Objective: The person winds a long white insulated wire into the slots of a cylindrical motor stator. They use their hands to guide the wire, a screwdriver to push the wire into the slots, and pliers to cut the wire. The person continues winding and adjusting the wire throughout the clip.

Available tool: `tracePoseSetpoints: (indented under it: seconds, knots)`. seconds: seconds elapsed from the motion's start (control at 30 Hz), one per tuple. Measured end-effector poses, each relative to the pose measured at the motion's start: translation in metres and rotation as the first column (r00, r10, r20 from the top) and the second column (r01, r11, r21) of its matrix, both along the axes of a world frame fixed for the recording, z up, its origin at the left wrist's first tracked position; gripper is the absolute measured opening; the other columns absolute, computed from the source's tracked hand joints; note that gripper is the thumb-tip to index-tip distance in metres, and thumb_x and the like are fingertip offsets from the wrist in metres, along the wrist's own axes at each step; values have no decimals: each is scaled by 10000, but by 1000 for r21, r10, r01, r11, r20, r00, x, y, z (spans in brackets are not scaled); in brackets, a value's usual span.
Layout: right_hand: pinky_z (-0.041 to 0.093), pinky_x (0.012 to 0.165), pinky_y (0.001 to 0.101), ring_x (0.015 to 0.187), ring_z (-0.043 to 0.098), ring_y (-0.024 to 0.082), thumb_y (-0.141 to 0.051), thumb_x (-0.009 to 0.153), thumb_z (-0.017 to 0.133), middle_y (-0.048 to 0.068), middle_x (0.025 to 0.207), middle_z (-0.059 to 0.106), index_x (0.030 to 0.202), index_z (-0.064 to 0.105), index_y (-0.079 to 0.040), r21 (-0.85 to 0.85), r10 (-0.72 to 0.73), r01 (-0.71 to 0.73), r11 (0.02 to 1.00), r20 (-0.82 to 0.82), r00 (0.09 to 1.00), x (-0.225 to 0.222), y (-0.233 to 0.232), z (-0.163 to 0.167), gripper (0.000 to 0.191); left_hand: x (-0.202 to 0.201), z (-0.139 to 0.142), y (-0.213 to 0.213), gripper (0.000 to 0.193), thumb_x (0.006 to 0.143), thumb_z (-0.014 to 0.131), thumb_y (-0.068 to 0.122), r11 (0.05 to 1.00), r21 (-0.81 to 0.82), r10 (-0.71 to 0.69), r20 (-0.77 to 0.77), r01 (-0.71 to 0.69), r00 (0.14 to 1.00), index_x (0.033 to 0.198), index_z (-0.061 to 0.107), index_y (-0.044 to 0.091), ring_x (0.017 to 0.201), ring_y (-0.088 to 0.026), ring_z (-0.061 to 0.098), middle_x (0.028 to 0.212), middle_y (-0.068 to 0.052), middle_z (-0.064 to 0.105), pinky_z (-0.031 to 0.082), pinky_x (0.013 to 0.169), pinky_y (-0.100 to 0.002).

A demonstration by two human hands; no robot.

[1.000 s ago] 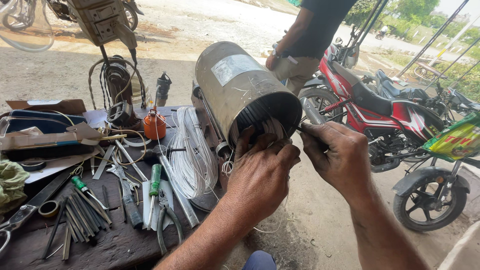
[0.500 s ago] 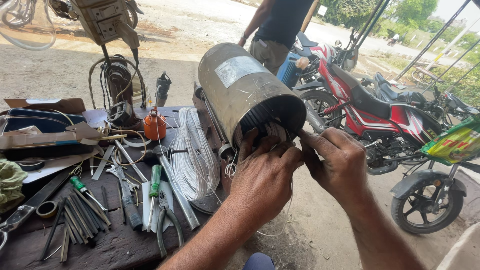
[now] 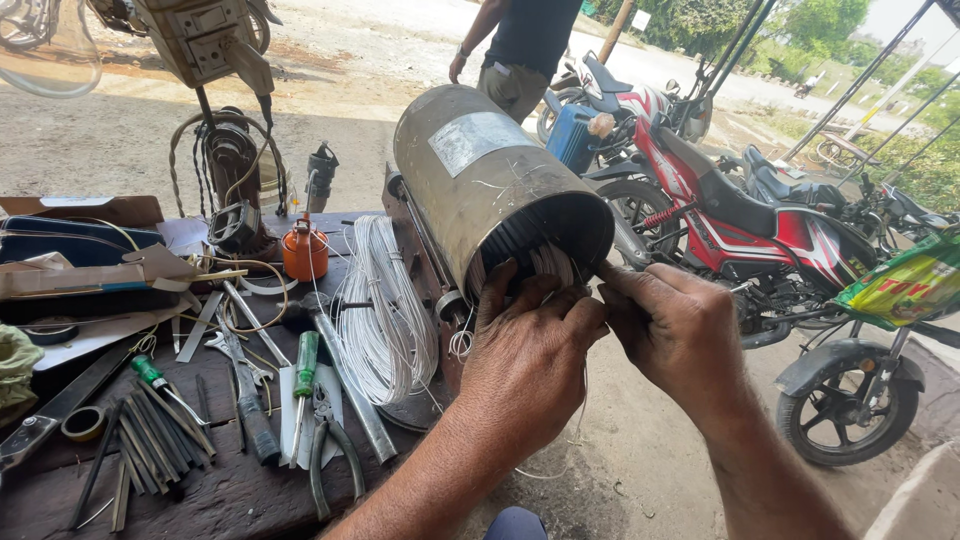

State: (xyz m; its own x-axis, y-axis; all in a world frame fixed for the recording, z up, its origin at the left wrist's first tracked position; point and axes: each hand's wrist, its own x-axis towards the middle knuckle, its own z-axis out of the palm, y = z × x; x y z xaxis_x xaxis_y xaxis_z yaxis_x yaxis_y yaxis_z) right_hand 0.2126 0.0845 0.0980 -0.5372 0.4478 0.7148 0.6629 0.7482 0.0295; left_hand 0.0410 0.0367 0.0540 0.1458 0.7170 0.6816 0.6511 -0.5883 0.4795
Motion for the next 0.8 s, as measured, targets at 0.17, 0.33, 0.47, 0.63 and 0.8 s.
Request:
tracePoseSetpoints:
  seconds: [0.17,0.33,0.47,0.63,0.8]
  knots:
    - [515,584,391,650,649,248,-29,807,797,85,759,627,1143,766,-83,77,-24,19,997,67,997,0,-2,0,342,0,0,0,225,867,564,45,1000,-1,-16,9,16,1000,1041,699,93,1225,-348,588,1056,-127,733,160,1182,-648]
    - [523,612,421,691,645,265,-41,771,804,78,754,606,1149,769,-84,178,-56,25,984,171,984,-1,-3,2,382,0,-1,0,189,886,572,71,999,39,-11,27,10,1000,1026,696,94,1229,-353,587,1065,-128,732,157,1177,-652]
    - [535,619,423,709,662,276,-58,776,818,83,759,618,1146,761,-81,200,-61,20,980,200,978,0,-3,3,375,1,-1,0,169,922,569,89,1000,5,-12,6,12,1000,1041,689,95,1215,-349,598,1067,-127,725,170,1186,-642]
    - [552,609,402,707,692,280,-15,755,781,90,827,689,1179,742,-74,56,8,-16,998,136,991,3,5,2,430,1,-2,2,299,840,545,9,999,37,6,-11,-6,1000,1085,690,101,1207,-345,601,1076,-119,726,156,1187,-650]
    - [547,611,410,702,676,279,-33,766,775,90,803,653,1204,731,-83,88,17,-32,996,171,985,5,8,1,443,1,-4,2,258,847,560,21,999,41,10,-9,-9,1000,1054,689,104,1221,-345,597,1109,-115,727,155,1180,-650]
